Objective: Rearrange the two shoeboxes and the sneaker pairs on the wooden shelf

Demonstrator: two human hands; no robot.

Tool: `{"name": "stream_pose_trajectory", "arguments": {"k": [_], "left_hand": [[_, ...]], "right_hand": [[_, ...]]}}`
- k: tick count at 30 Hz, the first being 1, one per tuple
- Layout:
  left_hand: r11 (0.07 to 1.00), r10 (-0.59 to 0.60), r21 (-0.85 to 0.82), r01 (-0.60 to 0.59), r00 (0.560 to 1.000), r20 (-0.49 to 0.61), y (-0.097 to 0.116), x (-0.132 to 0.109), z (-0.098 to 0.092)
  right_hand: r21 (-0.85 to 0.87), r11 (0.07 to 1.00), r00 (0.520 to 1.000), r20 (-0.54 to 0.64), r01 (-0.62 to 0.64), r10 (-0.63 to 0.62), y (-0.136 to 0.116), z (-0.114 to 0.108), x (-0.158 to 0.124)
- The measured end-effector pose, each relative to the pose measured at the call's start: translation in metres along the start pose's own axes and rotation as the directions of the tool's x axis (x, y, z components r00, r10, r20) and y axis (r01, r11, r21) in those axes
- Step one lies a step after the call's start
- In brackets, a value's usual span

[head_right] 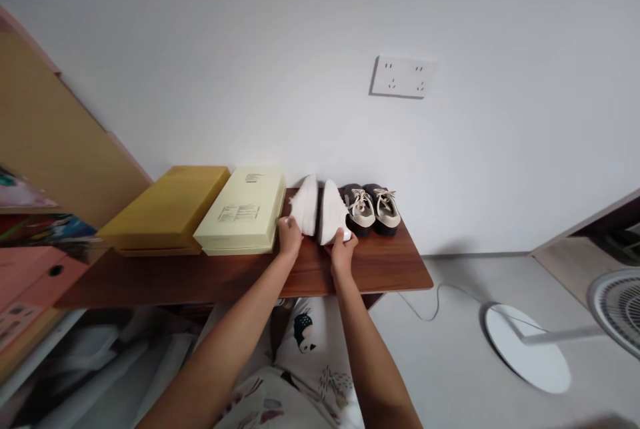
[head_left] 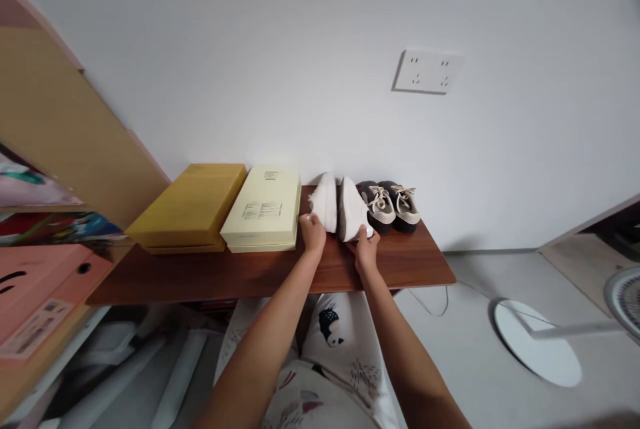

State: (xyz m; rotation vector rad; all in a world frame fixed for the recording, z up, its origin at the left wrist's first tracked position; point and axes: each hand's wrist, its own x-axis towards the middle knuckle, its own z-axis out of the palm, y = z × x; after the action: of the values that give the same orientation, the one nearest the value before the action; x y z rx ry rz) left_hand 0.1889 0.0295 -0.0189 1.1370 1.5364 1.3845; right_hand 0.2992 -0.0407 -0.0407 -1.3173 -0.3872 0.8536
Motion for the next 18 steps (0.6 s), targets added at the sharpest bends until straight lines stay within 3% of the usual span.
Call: {"name": "stream_pose_trajectory", "arguments": {"k": [3, 6, 9, 11, 13, 15, 18], "left_hand": [[1.000, 0.024, 0.006, -0.023, 0.995, -0.097, -0.005, -0.016, -0.003], [0.977, 0.209, 0.056, -0.205, 0.975, -0.079, -0.006, -0.048, -0.006], [0.888, 0.447, 0.052, -0.458, 0.883, 0.142, 0.010, -0.079, 0.018], [0.812, 0.534, 0.014, -0.583, 0.752, 0.386, 0.027, -0.089, 0.051], [0.781, 0.487, 0.056, -0.623, 0.662, 0.570, 0.043, -0.090, 0.091], [0.769, 0.308, 0.249, -0.588, 0.683, 0.662, 0.056, -0.085, 0.126], [0.694, 0.128, 0.479, -0.537, 0.747, 0.653, 0.064, -0.075, 0.153]], "right_hand": [[-0.278, 0.939, 0.977, -0.006, 0.201, -0.211, 0.001, -0.028, -0.005], [-0.488, 0.764, 0.866, -0.031, 0.422, -0.499, -0.010, -0.062, 0.007], [-0.659, 0.575, 0.705, -0.095, 0.485, -0.703, -0.036, -0.087, 0.045], [-0.744, 0.466, 0.673, -0.028, 0.480, -0.739, -0.052, -0.095, 0.076], [-0.753, 0.416, 0.714, 0.101, 0.510, -0.692, -0.060, -0.098, 0.102], [-0.731, 0.433, 0.742, 0.148, 0.527, -0.654, -0.060, -0.100, 0.118], [-0.669, 0.551, 0.730, -0.019, 0.499, -0.683, -0.051, -0.107, 0.129]]}}
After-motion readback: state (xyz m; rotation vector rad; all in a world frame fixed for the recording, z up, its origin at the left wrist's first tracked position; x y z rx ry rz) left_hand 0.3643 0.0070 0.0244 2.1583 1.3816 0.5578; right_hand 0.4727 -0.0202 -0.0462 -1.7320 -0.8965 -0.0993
